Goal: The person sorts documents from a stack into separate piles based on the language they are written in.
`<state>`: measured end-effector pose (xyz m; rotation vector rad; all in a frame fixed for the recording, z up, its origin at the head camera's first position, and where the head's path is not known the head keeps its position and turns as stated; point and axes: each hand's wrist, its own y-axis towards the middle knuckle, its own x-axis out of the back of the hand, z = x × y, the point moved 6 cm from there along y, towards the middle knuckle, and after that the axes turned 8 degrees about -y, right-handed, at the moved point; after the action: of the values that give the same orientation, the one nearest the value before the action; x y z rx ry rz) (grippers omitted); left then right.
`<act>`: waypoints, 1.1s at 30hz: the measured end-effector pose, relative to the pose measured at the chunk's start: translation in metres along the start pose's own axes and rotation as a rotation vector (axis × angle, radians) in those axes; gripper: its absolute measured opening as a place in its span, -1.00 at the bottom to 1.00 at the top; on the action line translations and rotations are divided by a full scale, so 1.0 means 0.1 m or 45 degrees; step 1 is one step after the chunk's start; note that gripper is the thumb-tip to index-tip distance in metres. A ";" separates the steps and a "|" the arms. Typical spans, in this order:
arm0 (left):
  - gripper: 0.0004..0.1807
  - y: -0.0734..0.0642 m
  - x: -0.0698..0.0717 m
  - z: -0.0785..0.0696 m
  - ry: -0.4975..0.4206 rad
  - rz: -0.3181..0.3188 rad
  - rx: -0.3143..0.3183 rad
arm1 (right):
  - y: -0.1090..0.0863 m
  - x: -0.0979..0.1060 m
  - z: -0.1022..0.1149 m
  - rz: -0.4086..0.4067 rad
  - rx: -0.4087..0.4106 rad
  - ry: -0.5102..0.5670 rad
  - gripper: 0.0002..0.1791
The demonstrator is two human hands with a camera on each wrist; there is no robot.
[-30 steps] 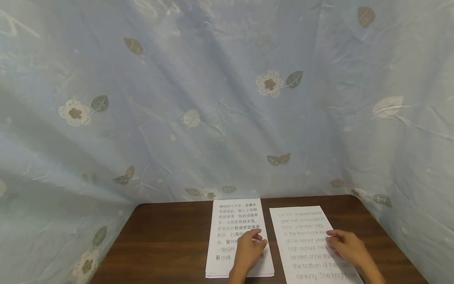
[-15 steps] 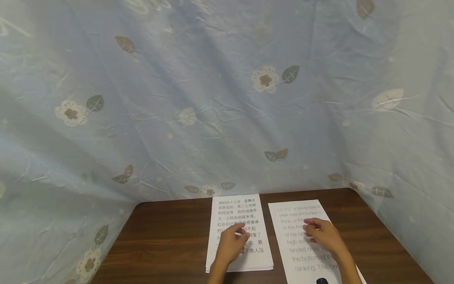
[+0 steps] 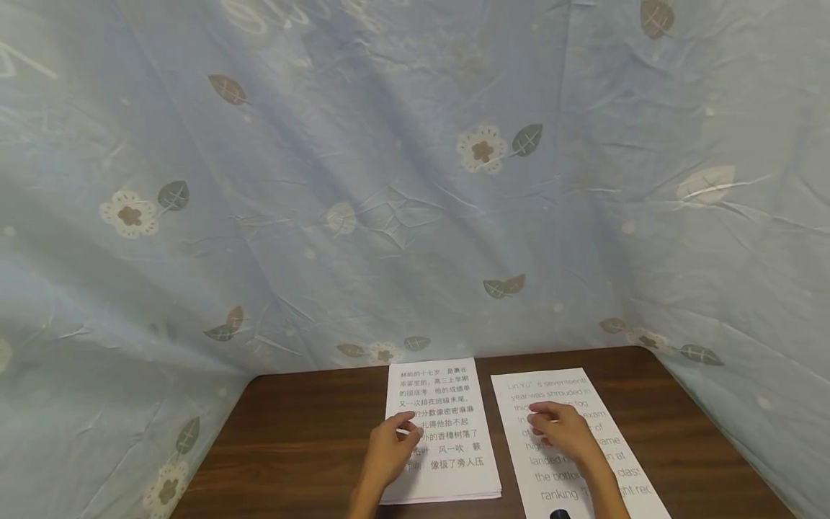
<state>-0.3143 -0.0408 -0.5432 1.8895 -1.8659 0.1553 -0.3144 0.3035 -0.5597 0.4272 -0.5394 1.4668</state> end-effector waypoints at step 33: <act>-0.56 0.05 0.44 0.33 0.133 -0.066 0.050 | 0.01 -0.47 0.36 -0.014 0.050 0.008 -0.58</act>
<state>-0.3241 -0.0941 -0.5530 1.9160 -1.7552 0.2704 -0.3193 0.2443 -0.5584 0.4560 -0.5034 1.4694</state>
